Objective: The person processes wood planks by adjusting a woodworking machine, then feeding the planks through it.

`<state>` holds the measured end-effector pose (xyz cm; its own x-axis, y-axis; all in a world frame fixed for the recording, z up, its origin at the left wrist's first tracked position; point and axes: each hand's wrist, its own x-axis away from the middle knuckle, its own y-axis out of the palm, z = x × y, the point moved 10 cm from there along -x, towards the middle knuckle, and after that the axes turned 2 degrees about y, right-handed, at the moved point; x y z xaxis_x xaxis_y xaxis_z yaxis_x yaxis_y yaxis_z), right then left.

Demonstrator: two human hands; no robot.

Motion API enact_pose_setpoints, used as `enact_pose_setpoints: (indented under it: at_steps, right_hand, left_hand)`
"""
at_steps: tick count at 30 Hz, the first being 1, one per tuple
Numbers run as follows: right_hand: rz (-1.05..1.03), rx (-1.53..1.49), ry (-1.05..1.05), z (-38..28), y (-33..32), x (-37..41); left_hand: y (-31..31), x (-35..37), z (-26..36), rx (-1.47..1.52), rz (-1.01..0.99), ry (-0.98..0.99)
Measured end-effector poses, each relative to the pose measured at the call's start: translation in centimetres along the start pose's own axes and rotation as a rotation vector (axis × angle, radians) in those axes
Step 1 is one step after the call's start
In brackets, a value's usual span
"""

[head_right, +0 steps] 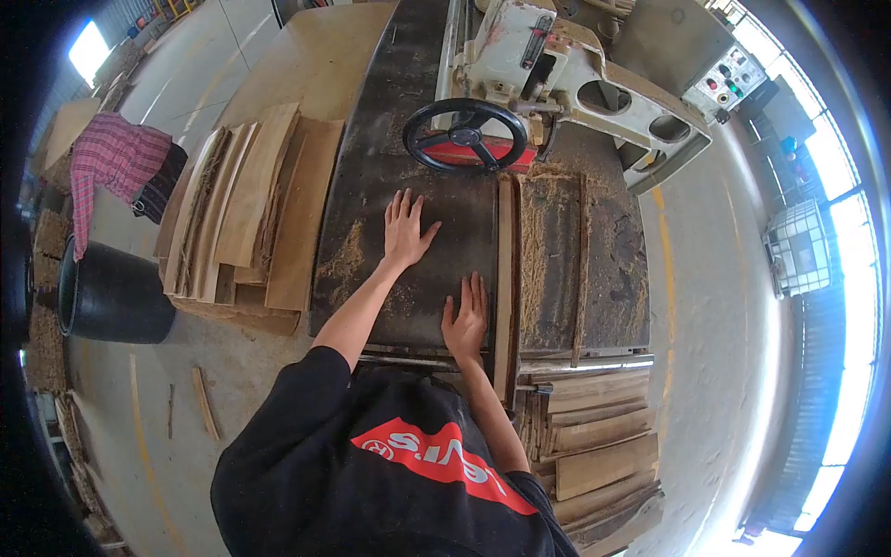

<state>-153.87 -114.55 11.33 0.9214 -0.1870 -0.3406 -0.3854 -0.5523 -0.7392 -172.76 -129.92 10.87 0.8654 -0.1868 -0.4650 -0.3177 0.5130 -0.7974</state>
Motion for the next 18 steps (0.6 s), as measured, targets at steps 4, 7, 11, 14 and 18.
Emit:
enact_pose_setpoints:
  at_steps: [4,7,11,14,18]
  right_hand:
    - [0.005,0.004,-0.005,0.0,0.0,-0.1]
    - [0.006,0.008,-0.021,0.1,0.0,-0.2]
    - [-0.014,0.004,-0.015,0.5,0.3,0.3]
    - [-0.031,0.02,-0.02,0.6,0.5,0.0]
    - [-0.024,0.003,-0.005,0.6,0.4,0.2]
  left_hand:
    - [0.0,0.0,-0.1,0.01,0.009,-0.004]
    - [-0.1,0.0,-0.3,0.052,0.039,-0.01]
    - [-1.7,-0.3,-4.0,0.283,0.125,-0.072]
    - [-7.6,0.4,-7.7,0.092,0.303,-0.092]
    - [-12.7,4.8,-17.9,-0.311,0.207,-0.51]
